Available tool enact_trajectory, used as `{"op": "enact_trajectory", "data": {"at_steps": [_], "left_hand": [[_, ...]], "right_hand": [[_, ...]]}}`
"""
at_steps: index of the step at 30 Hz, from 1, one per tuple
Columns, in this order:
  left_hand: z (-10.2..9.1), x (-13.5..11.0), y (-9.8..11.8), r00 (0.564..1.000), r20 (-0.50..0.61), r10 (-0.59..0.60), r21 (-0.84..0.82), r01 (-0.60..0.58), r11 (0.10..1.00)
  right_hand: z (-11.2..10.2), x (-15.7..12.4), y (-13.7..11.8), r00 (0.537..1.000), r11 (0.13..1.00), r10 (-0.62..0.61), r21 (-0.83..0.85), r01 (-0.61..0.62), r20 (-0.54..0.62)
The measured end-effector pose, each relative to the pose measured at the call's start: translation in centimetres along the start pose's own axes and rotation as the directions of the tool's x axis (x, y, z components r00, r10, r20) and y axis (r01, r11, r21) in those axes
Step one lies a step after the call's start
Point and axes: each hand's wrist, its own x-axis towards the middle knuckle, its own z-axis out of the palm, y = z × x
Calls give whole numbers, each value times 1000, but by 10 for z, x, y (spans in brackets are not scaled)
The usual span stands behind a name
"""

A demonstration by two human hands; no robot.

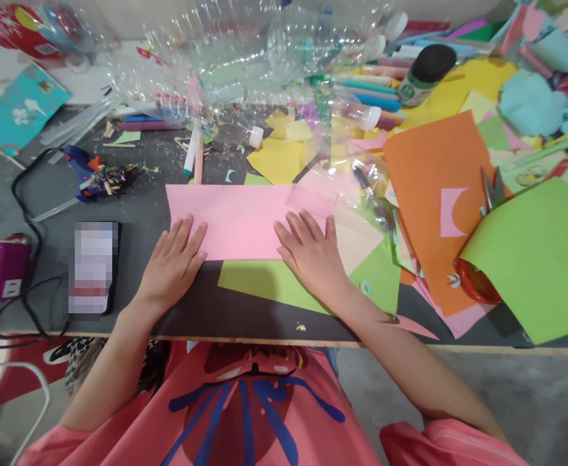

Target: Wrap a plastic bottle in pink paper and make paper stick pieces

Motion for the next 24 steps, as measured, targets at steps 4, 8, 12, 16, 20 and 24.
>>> {"op": "enact_trajectory", "data": {"at_steps": [4,8,12,16,20,24], "left_hand": [[2,-5,3,994,-73,-87,-19,86,996],[-4,-6,27,988,-123,-97,27,101,995],[-9,-9,62,970,-97,221,-28,-225,974],[-8,-12,88,953,-76,292,-42,-295,954],[-8,-13,89,949,-84,305,-29,-308,951],[-13,-16,81,951,-70,300,-42,-304,952]], "right_hand": [[0,0,-1,1000,1000,15,13,-15,11],[1,0,-2,1000,999,20,31,-21,21],[1,0,-3,1000,999,20,41,-21,17],[-2,1,-3,999,999,27,41,-28,31],[-2,1,-3,999,999,21,33,-21,28],[-1,0,-2,1000,999,12,38,-13,18]]}}
